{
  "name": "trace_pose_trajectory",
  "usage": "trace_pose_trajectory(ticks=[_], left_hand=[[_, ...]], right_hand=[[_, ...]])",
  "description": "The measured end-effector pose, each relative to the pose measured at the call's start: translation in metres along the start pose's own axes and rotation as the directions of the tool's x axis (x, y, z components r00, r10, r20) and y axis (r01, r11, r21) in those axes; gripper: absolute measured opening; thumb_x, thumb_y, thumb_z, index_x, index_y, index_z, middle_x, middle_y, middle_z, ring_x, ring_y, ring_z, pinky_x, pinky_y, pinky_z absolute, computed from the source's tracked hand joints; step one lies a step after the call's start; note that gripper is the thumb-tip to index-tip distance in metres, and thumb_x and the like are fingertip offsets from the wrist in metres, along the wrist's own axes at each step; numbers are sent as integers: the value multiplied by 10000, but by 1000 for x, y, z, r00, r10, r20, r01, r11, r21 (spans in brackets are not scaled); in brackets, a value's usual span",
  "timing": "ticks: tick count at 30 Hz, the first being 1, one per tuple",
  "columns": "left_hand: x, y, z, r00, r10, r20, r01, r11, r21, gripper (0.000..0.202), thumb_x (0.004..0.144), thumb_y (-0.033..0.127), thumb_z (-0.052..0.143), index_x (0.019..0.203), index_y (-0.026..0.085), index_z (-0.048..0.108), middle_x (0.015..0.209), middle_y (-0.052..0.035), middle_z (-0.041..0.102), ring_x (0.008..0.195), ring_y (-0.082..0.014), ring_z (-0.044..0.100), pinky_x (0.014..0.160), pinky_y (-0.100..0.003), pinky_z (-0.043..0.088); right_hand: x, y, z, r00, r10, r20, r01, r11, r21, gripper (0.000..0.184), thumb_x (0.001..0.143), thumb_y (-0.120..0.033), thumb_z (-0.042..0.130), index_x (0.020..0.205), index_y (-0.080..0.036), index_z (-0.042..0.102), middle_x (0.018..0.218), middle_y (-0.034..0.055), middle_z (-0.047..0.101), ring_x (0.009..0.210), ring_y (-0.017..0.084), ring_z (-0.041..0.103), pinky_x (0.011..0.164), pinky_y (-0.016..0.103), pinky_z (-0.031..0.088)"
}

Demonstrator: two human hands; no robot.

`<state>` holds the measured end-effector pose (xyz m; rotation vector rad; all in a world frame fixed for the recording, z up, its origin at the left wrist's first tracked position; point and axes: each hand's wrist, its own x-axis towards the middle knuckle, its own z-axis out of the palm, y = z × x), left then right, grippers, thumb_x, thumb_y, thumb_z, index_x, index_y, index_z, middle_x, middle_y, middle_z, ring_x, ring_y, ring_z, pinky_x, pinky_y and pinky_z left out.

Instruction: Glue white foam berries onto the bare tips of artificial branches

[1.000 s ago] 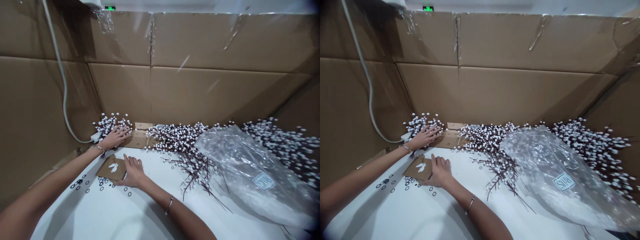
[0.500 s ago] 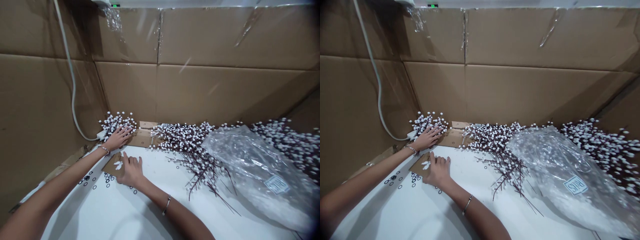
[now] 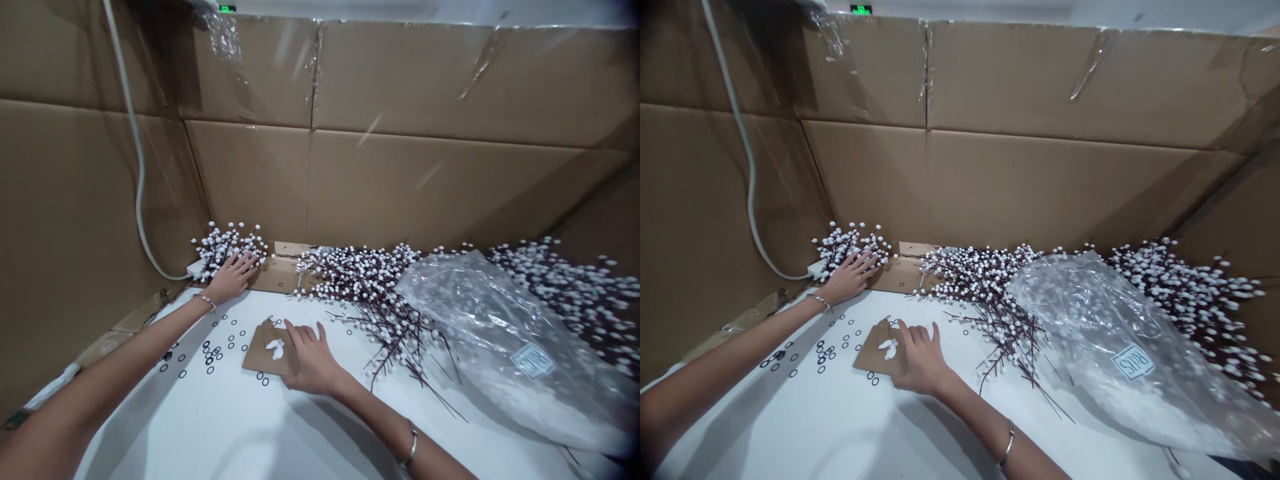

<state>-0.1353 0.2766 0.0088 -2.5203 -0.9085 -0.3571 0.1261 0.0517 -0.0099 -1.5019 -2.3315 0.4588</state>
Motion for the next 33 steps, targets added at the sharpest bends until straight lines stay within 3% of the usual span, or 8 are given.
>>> trace_pose_trajectory(ticks=[3,5,11,14,19,23,30,33], left_hand=[[8,11,-4,999,-42,-9,42,997,61,413,901,254,450,1264,165,626,1504,-116,423,1470,-305,201,1192,-527,120],[15,21,-6,997,-77,-22,79,994,76,402,908,252,429,1220,130,651,1447,-150,490,1437,-328,283,1179,-533,149],[37,47,-2,975,-207,-83,212,976,49,342,861,197,450,1031,75,722,1323,-229,572,1334,-388,407,1095,-573,247],[41,43,1,960,-257,-108,262,964,36,322,840,190,463,995,114,736,1261,-208,612,1313,-392,419,1049,-581,284],[39,23,0,930,-336,-149,341,940,13,328,835,195,445,964,129,738,1214,-206,627,1296,-403,416,1007,-601,299],[40,27,-1,921,-353,-162,356,935,-17,341,861,233,425,995,163,731,1234,-173,633,1302,-384,412,1029,-610,275],[39,55,-5,943,-301,-139,298,954,-45,338,892,240,423,1008,135,723,1295,-176,596,1341,-357,388,1092,-549,274],[34,61,-3,950,-287,-121,275,956,-106,353,898,215,422,1127,137,680,1377,-170,528,1364,-352,355,1100,-532,291]], right_hand=[[-14,5,-9,999,2,41,-2,1000,8,1201,615,-590,721,1541,-167,84,1539,195,316,1423,380,229,1134,655,18],[-21,6,-14,1000,-5,27,4,1000,20,1180,645,-642,685,1542,-164,86,1568,191,259,1446,369,189,1146,640,22],[-47,17,-17,985,57,-165,-41,994,100,849,812,-414,581,1515,-153,184,1502,186,374,1390,322,331,1141,563,224],[-62,30,-12,963,130,-236,-92,982,167,764,829,-346,551,1494,-147,233,1471,185,412,1358,315,385,1113,520,315],[-82,47,-10,931,216,-294,-149,961,235,673,854,-303,509,1467,-149,279,1442,169,451,1341,295,424,1103,491,360],[-88,50,-11,907,258,-333,-168,946,276,632,867,-296,497,1456,-176,304,1399,151,499,1298,283,482,1076,474,405],[-92,53,-9,919,278,-279,-171,920,353,578,857,-271,485,1409,-160,358,1366,146,529,1276,252,513,1076,434,423],[-93,54,-7,914,287,-286,-174,915,363,561,850,-261,490,1391,-160,385,1346,140,547,1257,245,530,1068,422,434]])
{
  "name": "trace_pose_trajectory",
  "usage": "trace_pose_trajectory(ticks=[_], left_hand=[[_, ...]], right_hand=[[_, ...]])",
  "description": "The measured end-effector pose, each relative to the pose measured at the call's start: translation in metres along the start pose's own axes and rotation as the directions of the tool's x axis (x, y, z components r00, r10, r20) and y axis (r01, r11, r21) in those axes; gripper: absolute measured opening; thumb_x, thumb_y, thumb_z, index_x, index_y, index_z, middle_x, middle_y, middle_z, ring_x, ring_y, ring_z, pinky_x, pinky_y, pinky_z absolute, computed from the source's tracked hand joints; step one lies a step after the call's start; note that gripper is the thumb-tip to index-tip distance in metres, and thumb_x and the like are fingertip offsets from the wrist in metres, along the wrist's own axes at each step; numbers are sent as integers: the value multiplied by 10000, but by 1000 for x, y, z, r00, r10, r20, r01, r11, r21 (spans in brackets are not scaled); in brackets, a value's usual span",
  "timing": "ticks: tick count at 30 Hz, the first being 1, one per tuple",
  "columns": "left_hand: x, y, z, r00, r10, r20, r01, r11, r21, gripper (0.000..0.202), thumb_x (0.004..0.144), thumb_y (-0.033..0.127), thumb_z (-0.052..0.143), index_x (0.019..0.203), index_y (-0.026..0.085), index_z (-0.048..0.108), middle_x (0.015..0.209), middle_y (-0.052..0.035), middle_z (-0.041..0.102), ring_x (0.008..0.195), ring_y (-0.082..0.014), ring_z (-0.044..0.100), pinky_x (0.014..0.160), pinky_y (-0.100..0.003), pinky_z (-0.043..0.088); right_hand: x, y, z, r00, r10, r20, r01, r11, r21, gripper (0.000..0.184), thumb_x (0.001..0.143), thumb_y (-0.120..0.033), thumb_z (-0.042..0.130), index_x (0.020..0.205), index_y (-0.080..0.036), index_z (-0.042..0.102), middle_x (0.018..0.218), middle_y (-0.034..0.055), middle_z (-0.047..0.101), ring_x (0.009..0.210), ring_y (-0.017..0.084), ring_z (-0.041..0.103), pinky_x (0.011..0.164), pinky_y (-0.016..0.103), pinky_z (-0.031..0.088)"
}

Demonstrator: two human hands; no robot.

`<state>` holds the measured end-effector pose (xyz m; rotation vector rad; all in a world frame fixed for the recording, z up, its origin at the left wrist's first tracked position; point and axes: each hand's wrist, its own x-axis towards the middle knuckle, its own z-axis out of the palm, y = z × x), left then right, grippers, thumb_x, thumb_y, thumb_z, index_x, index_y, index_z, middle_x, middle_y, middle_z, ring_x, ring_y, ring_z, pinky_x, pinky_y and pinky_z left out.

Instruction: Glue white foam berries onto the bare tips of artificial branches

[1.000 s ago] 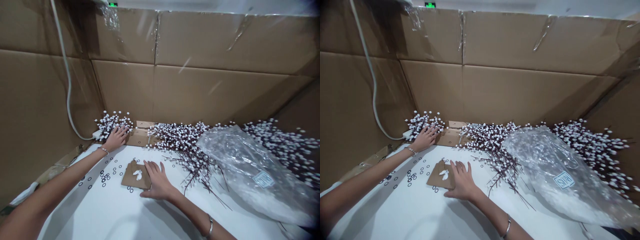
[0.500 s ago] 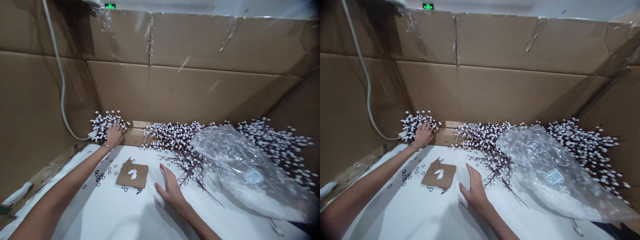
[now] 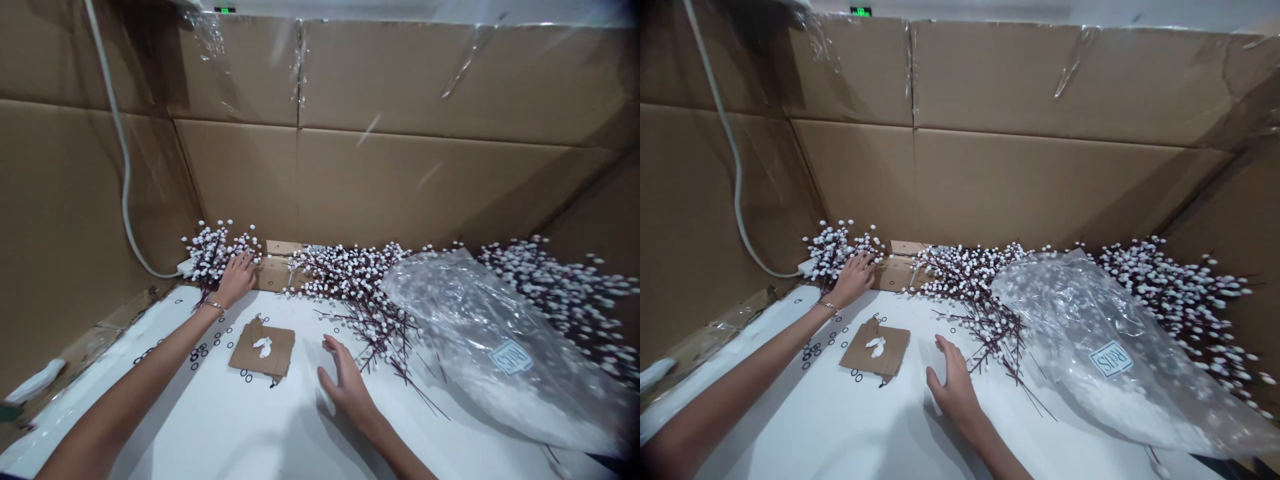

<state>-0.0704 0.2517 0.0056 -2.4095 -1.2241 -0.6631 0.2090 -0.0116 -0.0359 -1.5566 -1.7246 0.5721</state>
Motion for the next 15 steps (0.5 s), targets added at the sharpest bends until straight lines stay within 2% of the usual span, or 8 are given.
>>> trace_pose_trajectory(ticks=[3,6,8,12,15], left_hand=[[-6,-1,6,999,7,46,-1,989,-146,382,891,192,432,1217,168,629,1371,-168,518,1314,-350,408,1079,-540,331],[-6,-6,18,993,49,106,-22,969,-246,365,899,195,407,1183,179,636,1218,-146,606,1158,-284,553,1007,-448,447],[-4,-10,28,989,68,133,-23,949,-315,374,903,195,381,1181,184,630,1180,-120,629,1105,-244,595,979,-393,483],[12,-12,54,986,64,154,12,894,-448,414,895,169,340,1218,167,599,1206,-108,646,1091,-202,623,954,-343,508],[31,-11,76,985,39,166,51,861,-506,444,859,148,359,1243,161,581,1175,-106,667,1037,-198,650,916,-358,529]], right_hand=[[0,0,1,1000,-13,-14,13,1000,1,530,839,-243,493,1360,-172,427,1301,132,580,1222,246,555,1048,424,451],[2,0,1,999,-24,-23,24,1000,4,493,825,-219,492,1317,-194,471,1248,121,610,1179,251,579,1015,431,471],[2,0,2,999,-24,-23,24,1000,6,475,821,-211,492,1296,-204,485,1220,115,623,1157,251,589,1002,431,478],[2,2,3,1000,-19,-6,19,1000,5,440,840,-219,489,1280,-201,488,1212,107,624,1153,238,586,1009,413,473],[2,5,4,1000,-15,7,15,1000,-6,410,853,-230,490,1263,-207,497,1208,102,625,1153,238,581,1004,412,474]])
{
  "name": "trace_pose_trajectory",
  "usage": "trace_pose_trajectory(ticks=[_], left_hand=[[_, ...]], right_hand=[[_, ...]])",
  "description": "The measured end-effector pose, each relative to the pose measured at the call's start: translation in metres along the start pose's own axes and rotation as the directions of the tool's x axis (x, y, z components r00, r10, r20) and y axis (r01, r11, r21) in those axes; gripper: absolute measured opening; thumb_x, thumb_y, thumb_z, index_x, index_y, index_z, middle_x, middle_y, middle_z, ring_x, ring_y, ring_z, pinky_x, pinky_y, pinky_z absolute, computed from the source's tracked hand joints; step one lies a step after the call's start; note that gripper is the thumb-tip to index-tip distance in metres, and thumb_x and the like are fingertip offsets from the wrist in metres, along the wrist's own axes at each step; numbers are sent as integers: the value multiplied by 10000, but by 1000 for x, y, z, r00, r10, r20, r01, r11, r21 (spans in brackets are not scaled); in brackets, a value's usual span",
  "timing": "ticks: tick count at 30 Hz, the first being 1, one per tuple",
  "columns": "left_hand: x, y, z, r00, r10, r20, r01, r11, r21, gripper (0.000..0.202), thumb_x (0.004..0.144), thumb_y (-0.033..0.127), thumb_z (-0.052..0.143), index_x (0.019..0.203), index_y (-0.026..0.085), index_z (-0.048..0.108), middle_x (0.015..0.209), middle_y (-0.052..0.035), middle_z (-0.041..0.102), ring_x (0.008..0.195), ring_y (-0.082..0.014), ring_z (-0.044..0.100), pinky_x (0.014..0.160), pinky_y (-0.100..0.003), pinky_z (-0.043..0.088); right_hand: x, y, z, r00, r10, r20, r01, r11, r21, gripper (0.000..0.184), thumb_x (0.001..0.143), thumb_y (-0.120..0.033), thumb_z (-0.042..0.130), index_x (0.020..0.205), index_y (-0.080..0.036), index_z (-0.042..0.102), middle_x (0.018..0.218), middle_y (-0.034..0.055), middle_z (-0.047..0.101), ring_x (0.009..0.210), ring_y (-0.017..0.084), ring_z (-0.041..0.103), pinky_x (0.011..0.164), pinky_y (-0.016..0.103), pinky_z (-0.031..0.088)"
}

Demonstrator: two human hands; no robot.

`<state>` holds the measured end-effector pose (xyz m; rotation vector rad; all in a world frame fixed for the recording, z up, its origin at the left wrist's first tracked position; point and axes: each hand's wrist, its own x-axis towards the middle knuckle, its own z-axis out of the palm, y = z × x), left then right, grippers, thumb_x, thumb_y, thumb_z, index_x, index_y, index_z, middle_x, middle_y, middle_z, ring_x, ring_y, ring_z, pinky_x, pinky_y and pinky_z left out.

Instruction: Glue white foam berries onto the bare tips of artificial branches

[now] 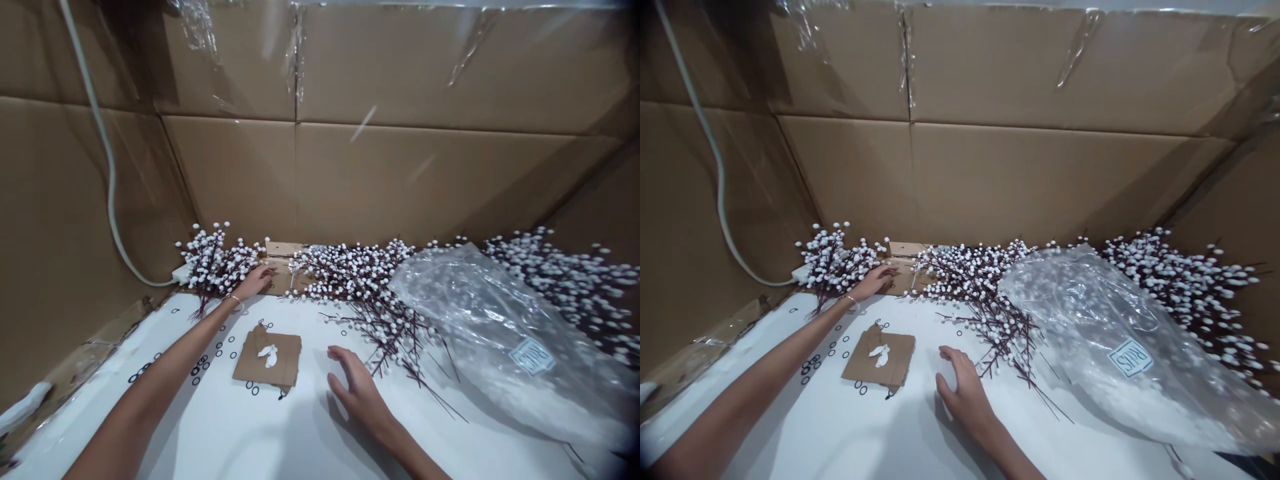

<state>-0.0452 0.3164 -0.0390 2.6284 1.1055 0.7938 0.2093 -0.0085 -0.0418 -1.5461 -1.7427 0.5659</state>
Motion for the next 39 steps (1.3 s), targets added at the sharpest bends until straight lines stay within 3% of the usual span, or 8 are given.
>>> trace_pose_trajectory(ticks=[5,8,12,18,25,39], left_hand=[[29,-9,23,996,-65,-53,65,998,-15,440,834,187,442,1249,133,576,1292,-138,559,1237,-243,521,1068,-415,424],[31,-11,31,991,-111,-78,112,994,1,446,861,218,445,1284,130,553,1368,-144,467,1319,-257,436,1126,-403,359],[25,-10,36,979,-176,-99,179,984,24,445,879,242,437,1305,170,545,1419,-126,410,1324,-270,432,1110,-398,381],[22,-7,34,965,-223,-137,231,972,42,464,864,211,436,1318,218,537,1377,-84,468,1276,-244,485,1088,-365,404],[20,1,28,955,-250,-160,262,964,54,525,856,208,446,1381,212,454,1354,-107,498,1202,-276,533,1022,-398,446],[18,12,23,944,-286,-163,306,945,116,324,847,188,466,1158,214,551,1197,-98,556,1102,-259,574,937,-360,468]], right_hand=[[2,1,-1,1000,1,24,-1,1000,-3,345,866,-240,483,1208,-214,520,1188,103,631,1139,246,583,983,415,482],[3,-1,-3,999,4,48,-4,1000,-4,334,879,-241,477,1208,-214,526,1199,105,624,1145,243,576,982,406,479],[2,-1,-4,998,-10,67,11,1000,-16,325,874,-227,491,1193,-208,545,1195,113,625,1134,251,575,979,416,475],[3,2,-3,997,-24,73,25,1000,-11,311,874,-201,491,1178,-182,553,1179,119,626,1121,251,569,974,420,465],[4,1,-4,996,-37,77,37,999,2,286,879,-182,490,1154,-197,566,1156,101,628,1098,242,569,953,397,465],[2,6,-2,994,-49,96,48,999,11,273,879,-165,487,1140,-203,560,1153,102,620,1096,245,553,958,417,451]])
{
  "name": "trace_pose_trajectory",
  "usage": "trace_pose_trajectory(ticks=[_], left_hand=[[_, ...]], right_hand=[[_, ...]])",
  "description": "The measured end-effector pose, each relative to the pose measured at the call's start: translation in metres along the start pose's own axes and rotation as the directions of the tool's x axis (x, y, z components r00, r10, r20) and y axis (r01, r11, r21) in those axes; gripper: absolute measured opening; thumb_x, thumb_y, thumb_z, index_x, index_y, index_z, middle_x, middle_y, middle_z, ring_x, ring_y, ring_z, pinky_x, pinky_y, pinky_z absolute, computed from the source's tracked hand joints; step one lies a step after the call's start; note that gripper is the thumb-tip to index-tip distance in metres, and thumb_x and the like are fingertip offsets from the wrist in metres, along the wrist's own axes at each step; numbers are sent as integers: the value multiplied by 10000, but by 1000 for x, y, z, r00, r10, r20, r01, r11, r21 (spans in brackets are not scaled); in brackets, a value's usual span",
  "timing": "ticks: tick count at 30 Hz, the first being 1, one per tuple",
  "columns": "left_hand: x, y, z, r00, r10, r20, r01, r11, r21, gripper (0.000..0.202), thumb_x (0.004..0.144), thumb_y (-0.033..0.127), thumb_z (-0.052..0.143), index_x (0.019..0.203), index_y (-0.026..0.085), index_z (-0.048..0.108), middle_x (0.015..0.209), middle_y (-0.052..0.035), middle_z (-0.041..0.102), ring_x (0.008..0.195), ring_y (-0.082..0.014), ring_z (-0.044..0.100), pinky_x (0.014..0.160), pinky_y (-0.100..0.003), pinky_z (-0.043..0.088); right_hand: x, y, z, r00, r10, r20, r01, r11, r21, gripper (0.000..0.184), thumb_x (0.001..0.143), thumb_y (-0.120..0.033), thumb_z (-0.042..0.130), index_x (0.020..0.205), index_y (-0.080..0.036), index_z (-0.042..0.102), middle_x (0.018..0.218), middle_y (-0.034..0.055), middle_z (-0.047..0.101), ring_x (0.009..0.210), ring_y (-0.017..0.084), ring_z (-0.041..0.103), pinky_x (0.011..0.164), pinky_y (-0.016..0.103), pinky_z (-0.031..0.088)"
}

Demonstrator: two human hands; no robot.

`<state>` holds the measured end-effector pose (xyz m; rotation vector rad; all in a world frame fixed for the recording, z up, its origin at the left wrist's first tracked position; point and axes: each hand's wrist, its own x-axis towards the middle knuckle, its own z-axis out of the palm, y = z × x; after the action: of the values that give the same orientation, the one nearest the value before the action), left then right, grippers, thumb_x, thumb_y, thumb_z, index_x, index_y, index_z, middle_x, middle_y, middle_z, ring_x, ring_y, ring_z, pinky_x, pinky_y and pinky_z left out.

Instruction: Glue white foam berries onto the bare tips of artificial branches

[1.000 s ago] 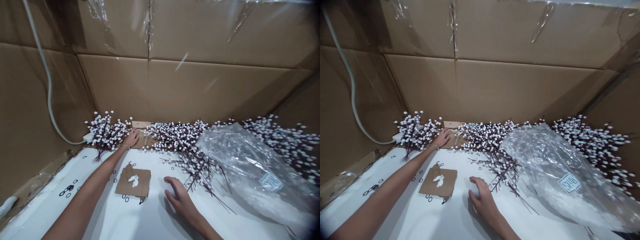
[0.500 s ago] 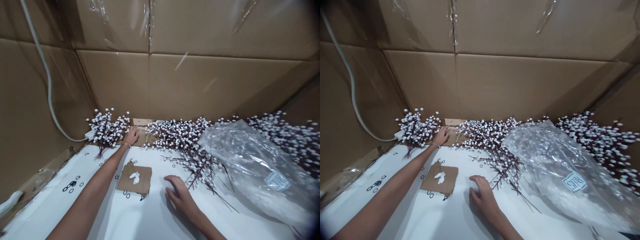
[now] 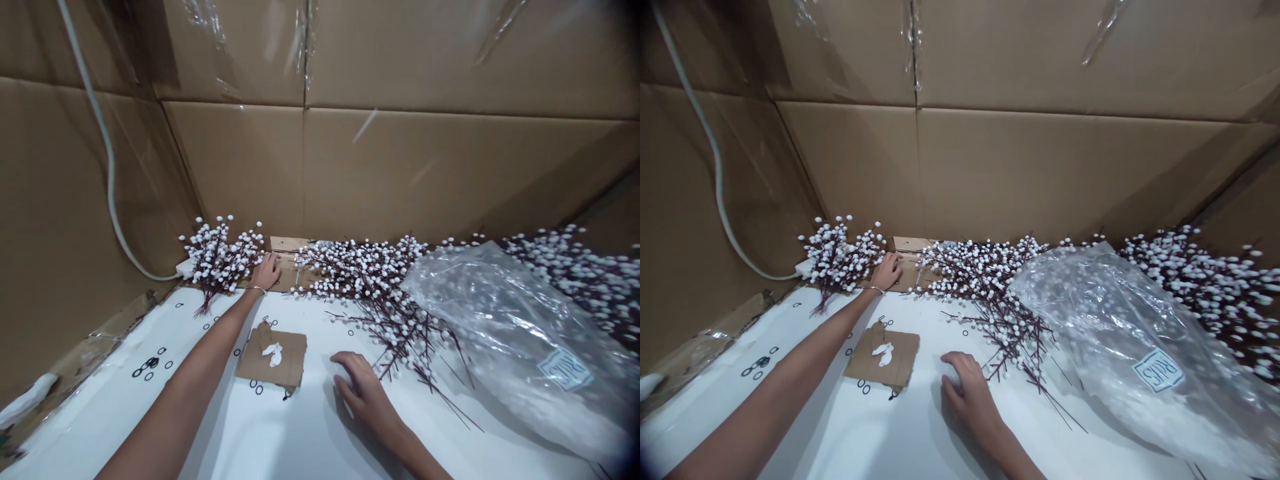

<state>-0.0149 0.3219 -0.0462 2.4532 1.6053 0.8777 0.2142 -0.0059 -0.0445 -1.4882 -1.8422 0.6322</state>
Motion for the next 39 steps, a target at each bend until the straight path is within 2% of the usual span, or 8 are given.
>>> trace_pose_trajectory(ticks=[7,25,32,39], left_hand=[[-1,2,-2,1000,-10,10,10,1000,16,294,848,183,467,1127,216,553,1179,-94,560,1062,-253,589,886,-349,482],[2,-3,2,1000,-14,19,14,1000,2,250,850,176,463,1073,221,568,1087,-87,584,1014,-244,580,890,-357,476],[3,-6,4,1000,-19,7,19,999,-37,270,828,170,482,1075,223,576,1113,-87,586,1027,-243,583,905,-360,473],[4,-9,6,998,-61,-21,59,991,-121,282,808,189,498,1079,220,568,1031,-76,605,936,-236,599,867,-363,475]], right_hand=[[2,-1,-1,1000,-6,6,6,1000,-7,264,878,-157,484,1126,-198,565,1140,96,623,1086,239,558,951,410,454],[2,-6,-4,1000,-14,16,14,1000,3,233,887,-153,468,1087,-207,575,1121,95,624,1070,240,556,946,417,449],[2,-4,-3,999,-34,2,34,999,2,229,890,-151,466,1077,-217,579,1112,91,629,1064,239,561,934,408,456],[3,-3,-3,999,-34,7,34,999,-6,229,891,-142,467,1073,-214,588,1122,91,625,1075,235,555,939,408,452]])
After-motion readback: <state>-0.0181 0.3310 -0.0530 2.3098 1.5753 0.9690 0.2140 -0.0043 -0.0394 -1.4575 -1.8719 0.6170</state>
